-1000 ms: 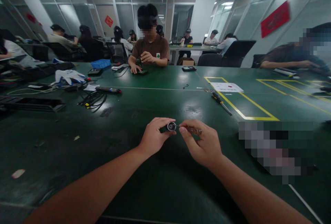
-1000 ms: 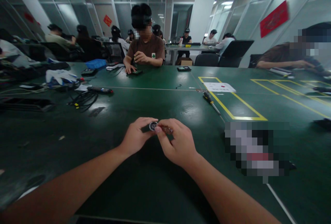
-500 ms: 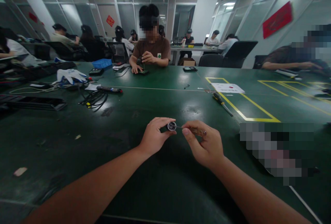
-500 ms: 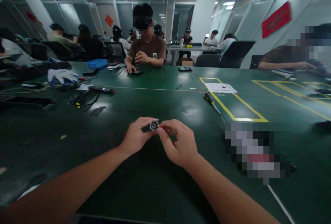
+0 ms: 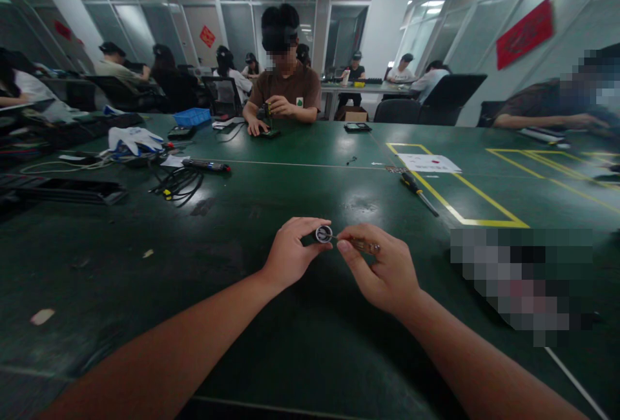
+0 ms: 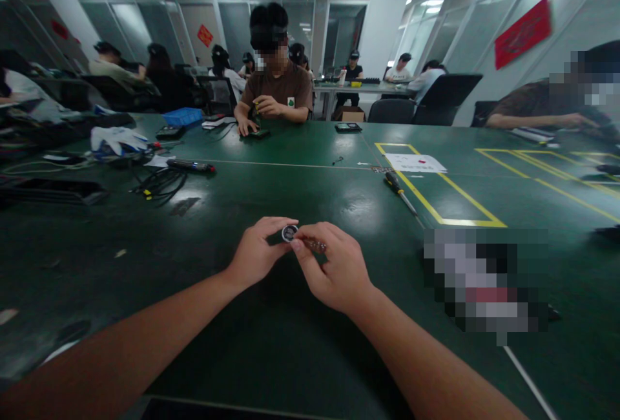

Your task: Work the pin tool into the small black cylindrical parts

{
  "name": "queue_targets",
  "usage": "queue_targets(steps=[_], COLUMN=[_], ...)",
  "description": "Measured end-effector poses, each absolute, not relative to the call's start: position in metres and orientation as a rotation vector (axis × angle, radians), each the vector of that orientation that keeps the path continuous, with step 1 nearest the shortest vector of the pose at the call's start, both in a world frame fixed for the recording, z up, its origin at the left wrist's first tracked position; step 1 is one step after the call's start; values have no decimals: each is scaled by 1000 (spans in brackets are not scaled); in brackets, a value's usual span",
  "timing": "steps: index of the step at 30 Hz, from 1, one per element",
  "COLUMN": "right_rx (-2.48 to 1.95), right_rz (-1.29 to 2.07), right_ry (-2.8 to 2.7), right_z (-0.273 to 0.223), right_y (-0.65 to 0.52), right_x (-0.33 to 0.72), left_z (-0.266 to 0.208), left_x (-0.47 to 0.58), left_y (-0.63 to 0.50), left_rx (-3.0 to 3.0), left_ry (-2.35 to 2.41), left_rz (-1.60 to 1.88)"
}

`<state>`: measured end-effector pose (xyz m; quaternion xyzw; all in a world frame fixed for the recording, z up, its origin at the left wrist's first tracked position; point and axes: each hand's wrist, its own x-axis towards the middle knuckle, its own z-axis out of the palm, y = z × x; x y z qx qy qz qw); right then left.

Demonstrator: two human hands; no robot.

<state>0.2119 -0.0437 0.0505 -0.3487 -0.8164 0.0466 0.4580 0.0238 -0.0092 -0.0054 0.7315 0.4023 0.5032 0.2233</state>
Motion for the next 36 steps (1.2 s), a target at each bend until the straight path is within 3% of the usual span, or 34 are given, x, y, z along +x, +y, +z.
queue_targets(steps=[36], right_rx=[-884], right_rz=[140], right_ry=[-2030], right_z=[47], right_y=[-43], right_x=[214], left_z=[-7], left_x=[22], left_y=[-9], left_rx=[1989], left_ry=[1164], left_rz=[1396])
